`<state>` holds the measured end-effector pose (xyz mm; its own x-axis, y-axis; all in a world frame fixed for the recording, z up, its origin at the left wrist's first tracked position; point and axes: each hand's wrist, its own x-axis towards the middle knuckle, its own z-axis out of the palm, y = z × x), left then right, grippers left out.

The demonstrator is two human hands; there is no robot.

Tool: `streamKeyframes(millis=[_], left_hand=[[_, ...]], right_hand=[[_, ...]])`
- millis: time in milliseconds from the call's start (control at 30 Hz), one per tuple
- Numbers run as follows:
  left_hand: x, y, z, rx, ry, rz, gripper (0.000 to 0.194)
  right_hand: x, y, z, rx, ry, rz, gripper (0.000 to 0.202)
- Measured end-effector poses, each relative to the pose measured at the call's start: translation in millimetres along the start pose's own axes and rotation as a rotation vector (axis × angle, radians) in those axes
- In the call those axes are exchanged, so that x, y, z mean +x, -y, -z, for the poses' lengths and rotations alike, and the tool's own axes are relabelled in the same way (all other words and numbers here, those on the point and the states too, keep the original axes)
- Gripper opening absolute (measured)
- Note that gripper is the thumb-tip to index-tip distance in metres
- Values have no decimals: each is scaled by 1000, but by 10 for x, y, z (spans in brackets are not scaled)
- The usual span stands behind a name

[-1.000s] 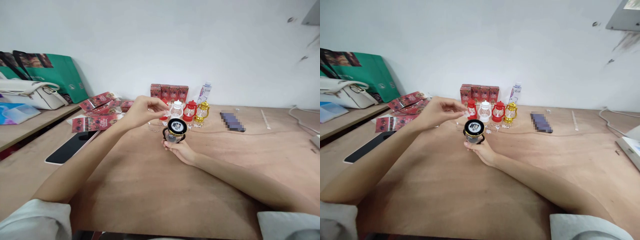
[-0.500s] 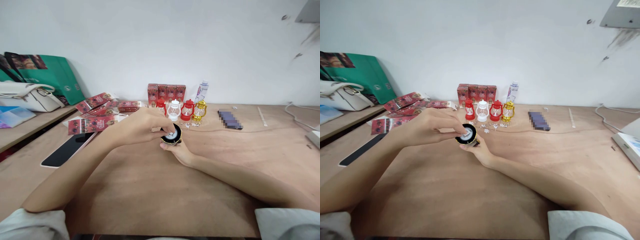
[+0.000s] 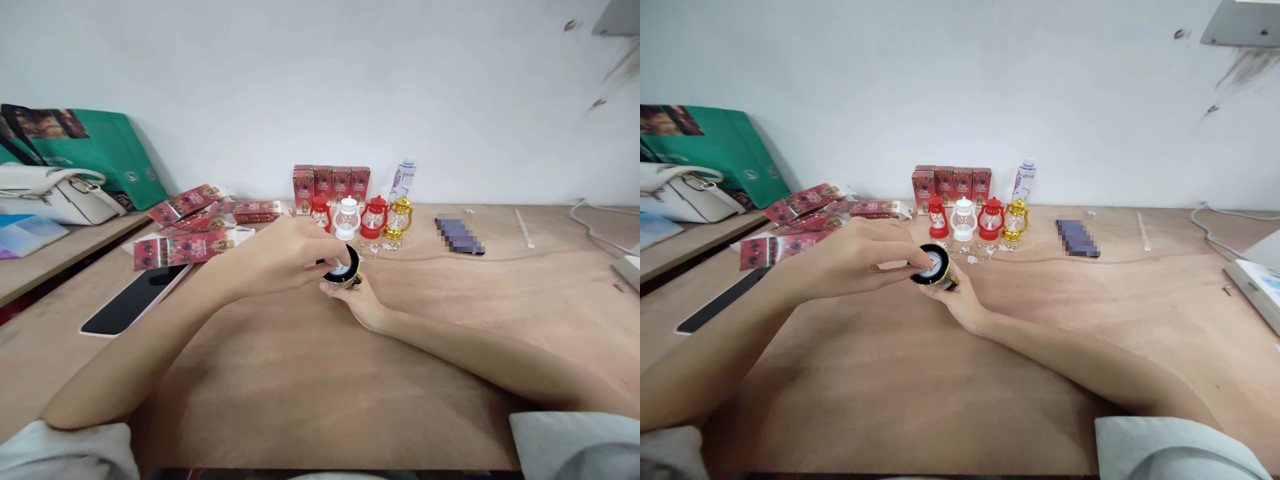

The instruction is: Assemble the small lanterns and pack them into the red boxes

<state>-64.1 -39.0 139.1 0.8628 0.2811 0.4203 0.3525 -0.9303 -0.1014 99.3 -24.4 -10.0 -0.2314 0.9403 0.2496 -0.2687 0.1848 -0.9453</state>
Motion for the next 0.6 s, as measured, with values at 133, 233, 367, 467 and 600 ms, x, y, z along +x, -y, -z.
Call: streamKeyframes(millis=[133,233,367,467,600], left_hand=[[3,-16,56,-35,69,54,18],[11,-34,92,-35,105,71,18],[16,-36,76,-23,94,30,17],[15,-27,41,38,79,22,19],[17,-19,12,91,72,28,20]], right_hand=[[1,-14,8,-20,9,-6,47],[3,-37,19,-17,8,-5,50],[-1,-52,29,-37,11,12,51],[-8,-42,30,-79,-8,18,49],[-18,-6,27,-110,-22,10,49]])
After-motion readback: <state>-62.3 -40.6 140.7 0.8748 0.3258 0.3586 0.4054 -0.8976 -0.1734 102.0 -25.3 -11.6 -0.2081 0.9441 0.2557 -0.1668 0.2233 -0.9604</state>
